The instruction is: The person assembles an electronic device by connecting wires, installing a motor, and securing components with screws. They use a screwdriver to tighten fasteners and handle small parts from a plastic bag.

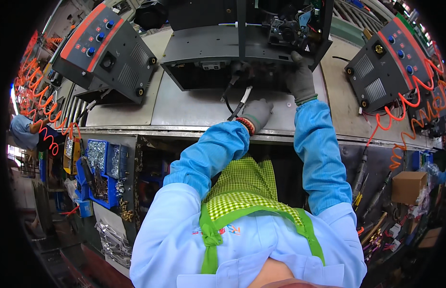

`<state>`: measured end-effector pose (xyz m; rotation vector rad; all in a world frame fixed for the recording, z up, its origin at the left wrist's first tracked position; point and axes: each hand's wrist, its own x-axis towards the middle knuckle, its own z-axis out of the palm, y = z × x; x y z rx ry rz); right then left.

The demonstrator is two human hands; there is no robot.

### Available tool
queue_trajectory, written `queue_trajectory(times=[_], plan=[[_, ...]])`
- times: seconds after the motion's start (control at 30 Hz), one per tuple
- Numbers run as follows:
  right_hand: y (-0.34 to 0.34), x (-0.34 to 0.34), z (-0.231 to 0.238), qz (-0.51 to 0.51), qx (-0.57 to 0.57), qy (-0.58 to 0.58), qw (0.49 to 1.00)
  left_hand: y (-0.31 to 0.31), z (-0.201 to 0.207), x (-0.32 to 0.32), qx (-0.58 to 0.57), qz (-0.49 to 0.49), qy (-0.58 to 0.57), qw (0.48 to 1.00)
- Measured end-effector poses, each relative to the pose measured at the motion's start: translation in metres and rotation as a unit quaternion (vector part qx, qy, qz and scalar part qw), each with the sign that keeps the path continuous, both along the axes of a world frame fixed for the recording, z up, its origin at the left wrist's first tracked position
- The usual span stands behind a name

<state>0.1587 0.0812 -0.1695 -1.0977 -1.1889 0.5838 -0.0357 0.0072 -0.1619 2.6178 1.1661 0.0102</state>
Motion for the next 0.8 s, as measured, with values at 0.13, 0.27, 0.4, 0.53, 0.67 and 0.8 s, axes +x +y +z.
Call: queue_trajectory(times=[0.13,0.27,0.4,0.53,0.67,0.8], plan=[[-0.034,-0.019,0.038,-0.128,-0.065,-0.298,0.944,-0.007,0.013,-0.015,-0.040,0.014,-0.074,0.996],[-0.005,0.000,0.004,0.051,-0.040,0.112,0.992,0.009,0.060,-0.006,0.013,-0.034,-0.368,0.929],[-0.036,-0.032,0.060,0.238,-0.051,0.408,0.880,0.025,0.137,-0.004,0.063,-0.003,-0.514,0.856],[-0.042,-0.036,0.066,0.287,-0.039,0.441,0.850,0.061,0.156,0.018,0.324,-0.053,-0.393,0.859],[-0.012,-0.004,0.007,0.204,-0.028,0.339,0.918,0.071,0.152,0.041,0.518,-0.061,-0.297,0.800],[-0.004,0.004,-0.009,0.183,-0.005,0.180,0.966,0.089,0.141,0.056,0.570,-0.046,-0.268,0.775]])
